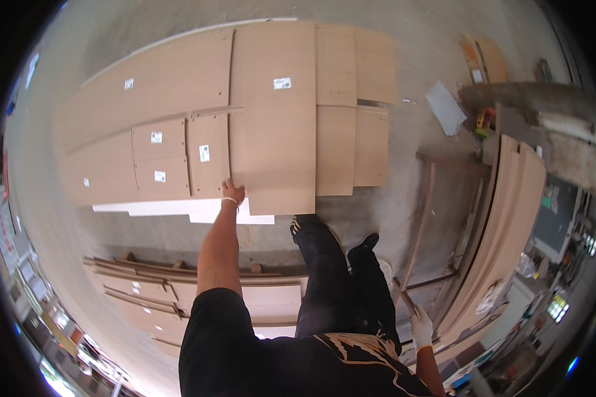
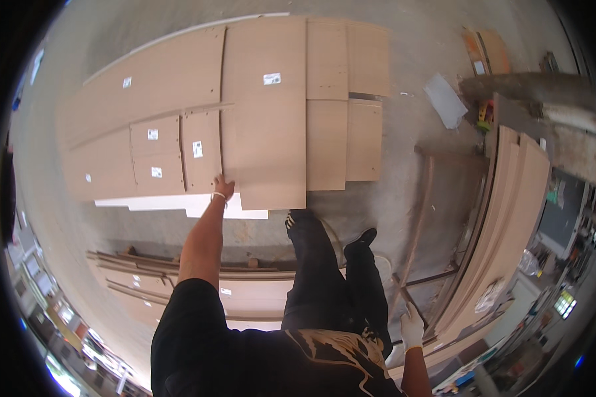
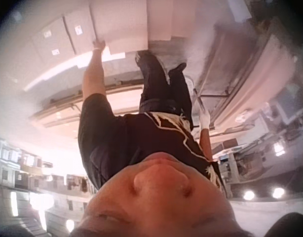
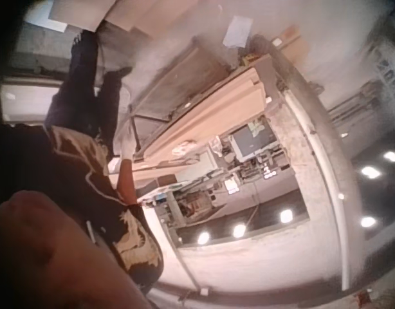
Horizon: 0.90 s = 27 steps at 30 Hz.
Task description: The person wipes flat wooden panels with a cloth, then uses a small blue scraper to remove residue from the surface. The person repeats the wiping and scraping steps on several panels, handling them one at a time and placing them back on the work surface.
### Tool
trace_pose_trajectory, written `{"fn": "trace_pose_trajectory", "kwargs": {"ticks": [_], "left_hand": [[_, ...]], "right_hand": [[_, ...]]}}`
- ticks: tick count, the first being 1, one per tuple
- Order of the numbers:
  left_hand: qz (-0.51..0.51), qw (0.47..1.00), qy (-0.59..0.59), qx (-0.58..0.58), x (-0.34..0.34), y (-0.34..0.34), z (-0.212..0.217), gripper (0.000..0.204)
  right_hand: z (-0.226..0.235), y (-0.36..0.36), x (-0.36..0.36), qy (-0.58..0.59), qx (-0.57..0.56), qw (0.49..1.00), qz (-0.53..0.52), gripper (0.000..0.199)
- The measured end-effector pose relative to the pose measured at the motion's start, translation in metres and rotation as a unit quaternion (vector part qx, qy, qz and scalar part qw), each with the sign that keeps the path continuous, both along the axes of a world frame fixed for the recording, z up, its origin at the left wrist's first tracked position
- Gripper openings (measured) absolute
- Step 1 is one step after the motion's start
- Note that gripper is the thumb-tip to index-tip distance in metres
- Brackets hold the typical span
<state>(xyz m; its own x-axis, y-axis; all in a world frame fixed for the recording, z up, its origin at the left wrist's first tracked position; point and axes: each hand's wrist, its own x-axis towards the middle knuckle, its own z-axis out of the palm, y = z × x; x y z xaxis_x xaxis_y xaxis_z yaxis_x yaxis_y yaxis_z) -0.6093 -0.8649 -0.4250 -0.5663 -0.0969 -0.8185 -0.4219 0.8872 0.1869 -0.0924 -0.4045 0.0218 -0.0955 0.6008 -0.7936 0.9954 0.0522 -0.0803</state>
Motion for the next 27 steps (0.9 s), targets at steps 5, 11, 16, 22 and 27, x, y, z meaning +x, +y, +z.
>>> {"fn": "trace_pose_trajectory", "kwargs": {"ticks": [5,11,16,22,27], "left_hand": [[-0.277,0.957,-0.071,0.043,0.047,0.066,0.012,0.073],[-0.646,0.754,0.018,0.118,0.122,0.203,0.084,0.034],[-0.792,0.577,0.17,0.107,0.159,0.32,0.162,0.013],[-0.456,0.85,0.13,0.229,0.242,0.451,0.252,0.011],[-0.437,0.798,0.179,0.374,0.328,0.567,0.332,0.008]], "right_hand": [[-0.009,-0.025,0.037,0.011,0.035,0.999,0.025,0.056],[-0.018,-0.021,0.089,0.109,0.091,0.986,-0.081,0.055],[-0.01,0.032,0.14,0.231,0.298,0.918,-0.122,0.052],[0.022,0.15,0.198,0.182,0.471,0.846,-0.172,0.048],[0.021,0.252,0.196,0.237,0.523,0.817,-0.056,0.059]]}}
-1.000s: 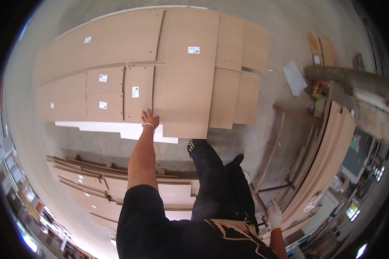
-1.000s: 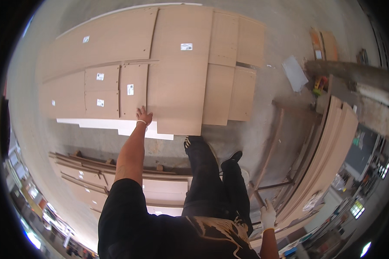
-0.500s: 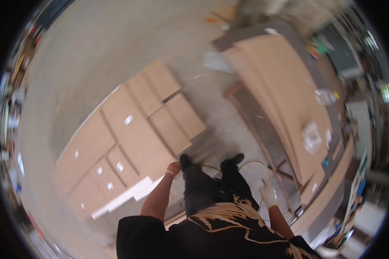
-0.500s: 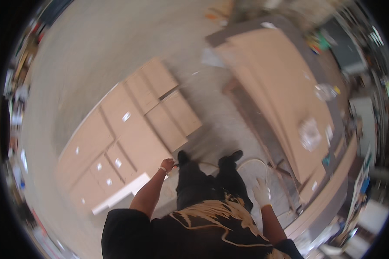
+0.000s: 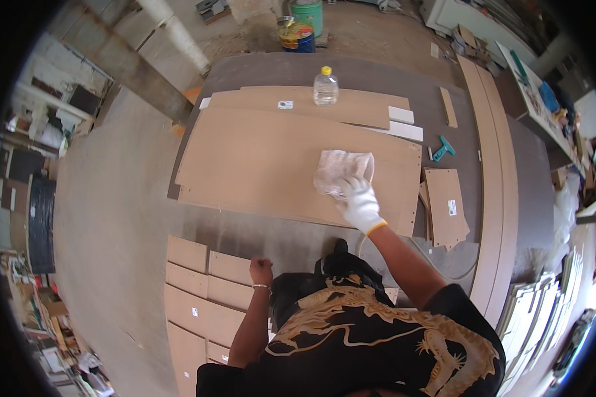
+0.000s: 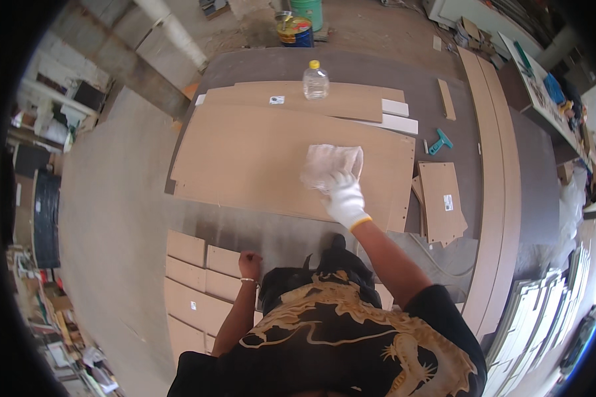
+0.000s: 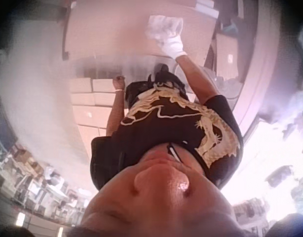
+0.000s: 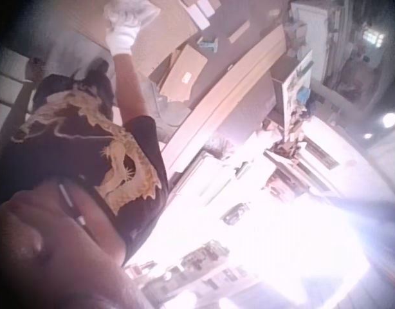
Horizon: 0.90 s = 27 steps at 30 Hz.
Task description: The person wipes flat wooden panels with a cloth, then uses a small blue scraper to remove residue from the surface. The person repeats the wiping and scraping steps on several panels, handling them one at a time and placing them back on the work surface.
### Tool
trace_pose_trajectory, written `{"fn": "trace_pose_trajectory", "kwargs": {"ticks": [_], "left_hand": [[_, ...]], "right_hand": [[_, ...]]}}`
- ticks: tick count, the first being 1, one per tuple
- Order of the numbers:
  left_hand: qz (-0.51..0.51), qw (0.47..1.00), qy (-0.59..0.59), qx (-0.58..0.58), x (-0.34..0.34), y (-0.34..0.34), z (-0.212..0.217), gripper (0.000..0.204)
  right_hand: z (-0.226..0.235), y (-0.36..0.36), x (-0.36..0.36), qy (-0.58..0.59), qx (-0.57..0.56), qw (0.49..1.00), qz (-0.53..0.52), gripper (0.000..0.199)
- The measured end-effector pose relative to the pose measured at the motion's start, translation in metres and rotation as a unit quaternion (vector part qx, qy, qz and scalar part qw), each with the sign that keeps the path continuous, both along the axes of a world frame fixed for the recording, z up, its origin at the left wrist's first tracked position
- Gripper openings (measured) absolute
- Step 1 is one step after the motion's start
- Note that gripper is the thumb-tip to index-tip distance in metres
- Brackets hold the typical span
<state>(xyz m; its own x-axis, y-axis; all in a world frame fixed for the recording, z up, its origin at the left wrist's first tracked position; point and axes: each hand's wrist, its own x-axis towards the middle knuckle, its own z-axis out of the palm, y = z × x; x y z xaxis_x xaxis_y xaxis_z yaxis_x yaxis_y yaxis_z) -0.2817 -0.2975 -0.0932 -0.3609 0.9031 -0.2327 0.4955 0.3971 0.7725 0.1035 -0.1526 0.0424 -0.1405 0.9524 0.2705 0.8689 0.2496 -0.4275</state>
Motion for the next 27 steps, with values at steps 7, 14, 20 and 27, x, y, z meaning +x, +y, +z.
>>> {"fn": "trace_pose_trajectory", "kwargs": {"ticks": [7,14,20,27], "left_hand": [[-0.226,0.96,0.045,0.161,0.089,0.088,0.084,0.031],[-0.229,0.927,0.276,0.108,0.09,0.204,0.069,0.07],[-0.215,0.933,0.262,0.12,0.093,0.218,0.045,0.074],[-0.061,0.965,0.157,0.201,0.055,0.161,0.054,0.069]], "right_hand": [[-0.043,0.067,0.001,-0.141,-0.107,0.984,0.018,0.017],[-0.039,0.025,0.07,0.058,-0.025,0.981,-0.181,0.02],[-0.016,-0.013,0.033,0.078,-0.07,0.99,-0.091,0.019],[-0.021,0.103,-0.095,-0.068,-0.12,0.865,0.483,0.029]]}}
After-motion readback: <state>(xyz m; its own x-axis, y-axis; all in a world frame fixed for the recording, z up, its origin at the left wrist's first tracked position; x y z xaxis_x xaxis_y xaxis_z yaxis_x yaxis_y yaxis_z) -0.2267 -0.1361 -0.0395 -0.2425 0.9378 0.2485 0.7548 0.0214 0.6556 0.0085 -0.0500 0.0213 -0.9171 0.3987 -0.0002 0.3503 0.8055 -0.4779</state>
